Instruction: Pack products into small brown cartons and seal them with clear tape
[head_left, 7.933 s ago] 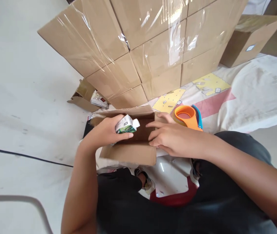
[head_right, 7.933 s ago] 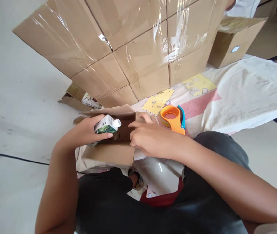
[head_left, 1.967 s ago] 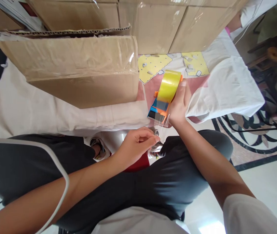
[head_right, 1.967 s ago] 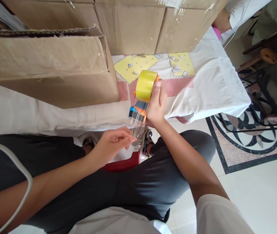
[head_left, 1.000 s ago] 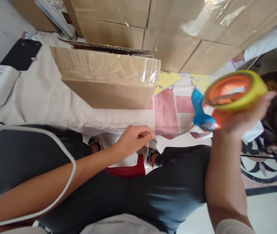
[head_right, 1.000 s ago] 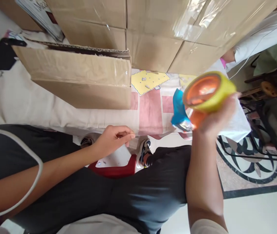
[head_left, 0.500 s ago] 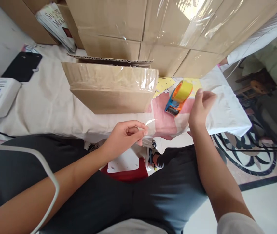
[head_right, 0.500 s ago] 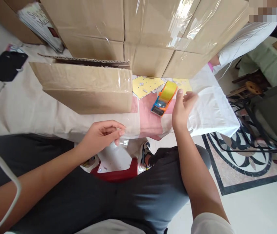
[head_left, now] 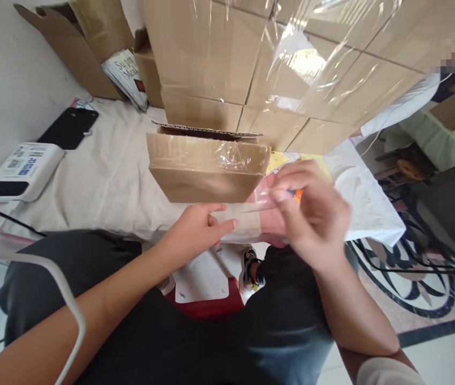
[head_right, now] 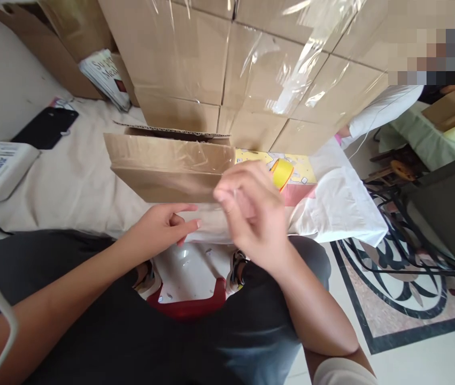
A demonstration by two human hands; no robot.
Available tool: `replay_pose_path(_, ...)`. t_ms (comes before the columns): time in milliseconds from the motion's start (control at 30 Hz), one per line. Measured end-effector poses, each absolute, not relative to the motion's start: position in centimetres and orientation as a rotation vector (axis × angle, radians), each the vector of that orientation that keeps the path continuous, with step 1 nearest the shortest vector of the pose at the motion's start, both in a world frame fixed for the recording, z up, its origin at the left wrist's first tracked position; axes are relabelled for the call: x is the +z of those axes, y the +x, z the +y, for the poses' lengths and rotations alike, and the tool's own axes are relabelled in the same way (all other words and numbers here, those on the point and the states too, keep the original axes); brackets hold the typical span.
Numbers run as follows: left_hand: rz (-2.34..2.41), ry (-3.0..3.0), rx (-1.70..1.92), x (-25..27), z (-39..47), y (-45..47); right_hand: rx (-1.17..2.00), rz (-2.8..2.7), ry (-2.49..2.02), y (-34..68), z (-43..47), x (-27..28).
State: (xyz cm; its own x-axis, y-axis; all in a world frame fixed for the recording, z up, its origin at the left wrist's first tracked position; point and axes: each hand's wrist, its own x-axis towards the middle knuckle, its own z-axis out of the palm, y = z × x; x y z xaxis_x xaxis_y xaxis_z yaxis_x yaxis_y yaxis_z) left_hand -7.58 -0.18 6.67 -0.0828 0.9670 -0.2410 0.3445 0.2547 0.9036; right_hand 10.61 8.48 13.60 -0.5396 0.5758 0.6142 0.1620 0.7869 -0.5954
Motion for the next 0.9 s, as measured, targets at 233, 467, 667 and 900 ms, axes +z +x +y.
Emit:
replay_pose_path(233, 2.244, 1.971, 1.28, 9.7, 1.0, -11.4, 0.596, -2.012, -0.565, 8.9, 11.0, 16.6)
replay_pose_path(467, 2.317, 2.151, 0.899, 9.3, 2.8, -14.9, 0.846, -2.197, -0.542, 4.7, 14.0, 16.4)
replay_pose_path(667, 2.337, 2.117, 0.844, 8.5, 2.6, -14.5, 1.21, -2.18, -0.723, -0.4, 17.6, 16.4)
replay_pose_path(900, 2.36, 2.044, 0.815, 8.7, 2.5, -14.3, 1.213, -2.185, -0.678, -2.5, 19.3, 13.4)
